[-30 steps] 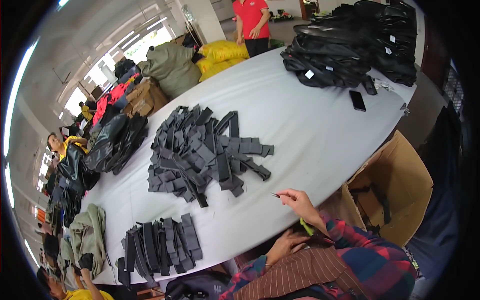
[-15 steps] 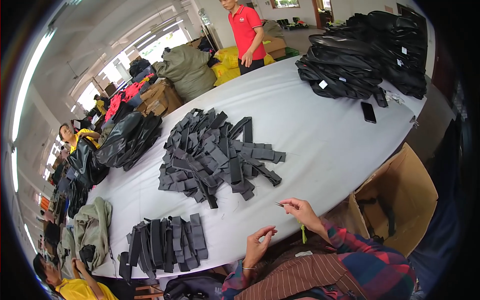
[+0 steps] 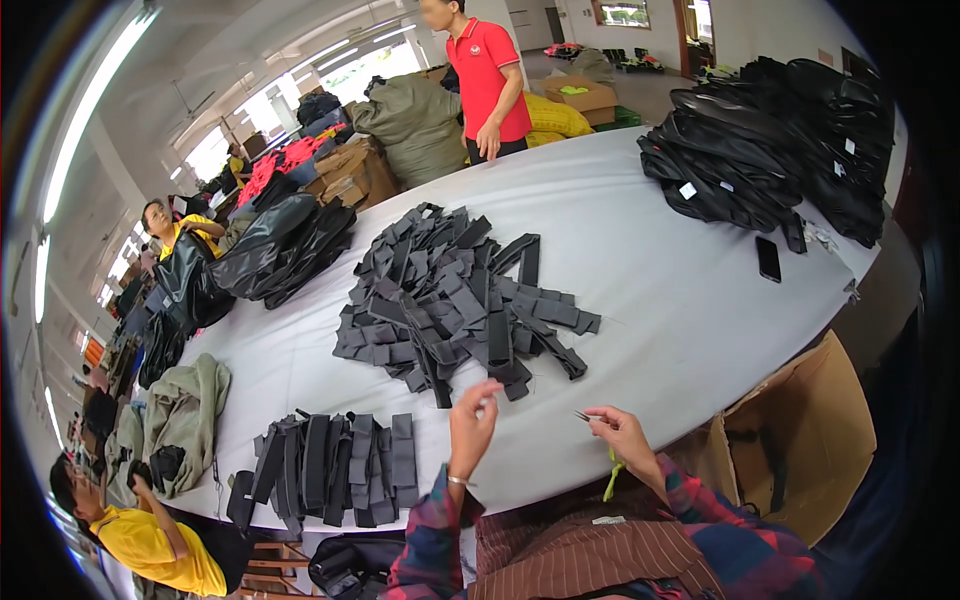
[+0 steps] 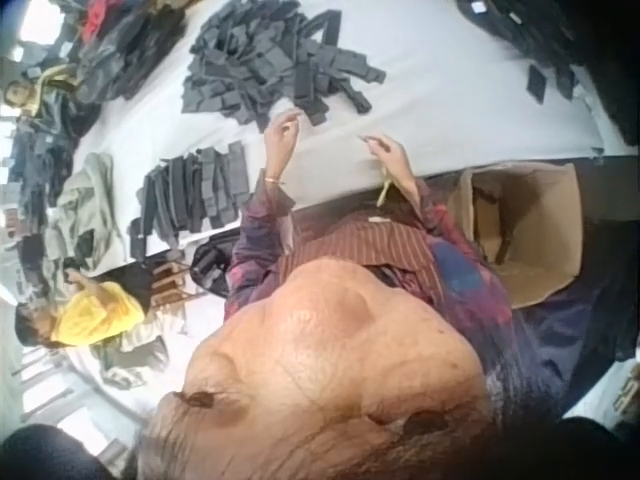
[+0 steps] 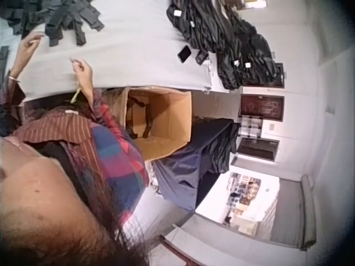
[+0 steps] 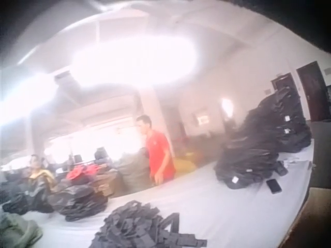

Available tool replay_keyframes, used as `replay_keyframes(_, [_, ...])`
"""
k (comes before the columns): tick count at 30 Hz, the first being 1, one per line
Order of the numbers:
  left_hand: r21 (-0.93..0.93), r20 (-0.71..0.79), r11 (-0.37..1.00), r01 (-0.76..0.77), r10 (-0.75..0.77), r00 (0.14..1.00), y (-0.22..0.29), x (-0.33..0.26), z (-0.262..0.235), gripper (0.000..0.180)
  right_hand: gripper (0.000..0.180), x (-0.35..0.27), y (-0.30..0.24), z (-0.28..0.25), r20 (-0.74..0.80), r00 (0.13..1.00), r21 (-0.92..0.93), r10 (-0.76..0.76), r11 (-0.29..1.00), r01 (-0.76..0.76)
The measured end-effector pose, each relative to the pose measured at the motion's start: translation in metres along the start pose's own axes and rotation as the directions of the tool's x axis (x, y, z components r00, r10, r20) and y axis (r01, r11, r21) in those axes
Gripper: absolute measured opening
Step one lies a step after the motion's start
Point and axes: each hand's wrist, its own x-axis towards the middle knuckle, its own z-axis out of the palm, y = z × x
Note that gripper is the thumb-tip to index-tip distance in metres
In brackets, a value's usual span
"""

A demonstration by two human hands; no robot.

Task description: Trim excess threads from fabric strips using small thread nippers.

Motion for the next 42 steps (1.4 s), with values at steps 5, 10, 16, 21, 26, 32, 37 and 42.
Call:
replay_keyframes(5, [0.261,-0.072,0.95,-0.174,0.199,0.977,-0.018,0.065,0.003,0.024,0.024,0.001,0.004,-0.005,-0.019,1.0,-0.002,0.022,1.0,-0.022])
replay_keyframes(10, [0.494,-0.072,0.869,0.032,0.004,0.997,-0.037,0.091,0.039,0.05,0.023,-0.002,0.01,-0.011,-0.045,0.999,-0.064,0.012,0.998,-0.015])
replay_keyframes(16, [0.58,-0.025,0.787,0.212,-0.242,0.97,-0.064,0.087,0.057,0.055,0.022,-0.005,0.019,-0.016,-0.028,0.999,-0.062,0.031,0.998,-0.032])
replay_keyframes(21, [0.532,-0.058,0.798,0.284,-0.3,0.952,-0.068,0.085,0.053,0.051,0.023,-0.003,0.019,-0.012,-0.029,0.998,-0.03,0.053,0.998,-0.054])
replay_keyframes(26, [0.501,-0.094,0.858,0.11,-0.073,0.993,-0.076,0.089,0.076,0.046,0.023,-0.001,0.027,-0.02,-0.015,0.999,-0.067,0.037,0.997,-0.038])
replay_keyframes(32, [0.51,-0.176,0.813,0.28,-0.221,0.959,-0.065,0.092,0.075,0.045,0.023,0.002,0.019,-0.014,-0.006,0.999,-0.088,0.041,0.995,-0.042])
replay_keyframes(37, [0.44,-0.208,0.846,0.302,-0.231,0.95,-0.068,0.094,0.083,0.047,0.023,0.003,0.027,-0.02,-0.003,1.0,-0.13,0.016,0.991,-0.017])
replay_keyframes(42, [0.403,-0.213,0.853,0.331,-0.264,0.941,-0.058,0.093,0.075,0.047,0.023,0.003,0.026,-0.02,0.039,0.999,-0.142,0.018,0.99,-0.012])
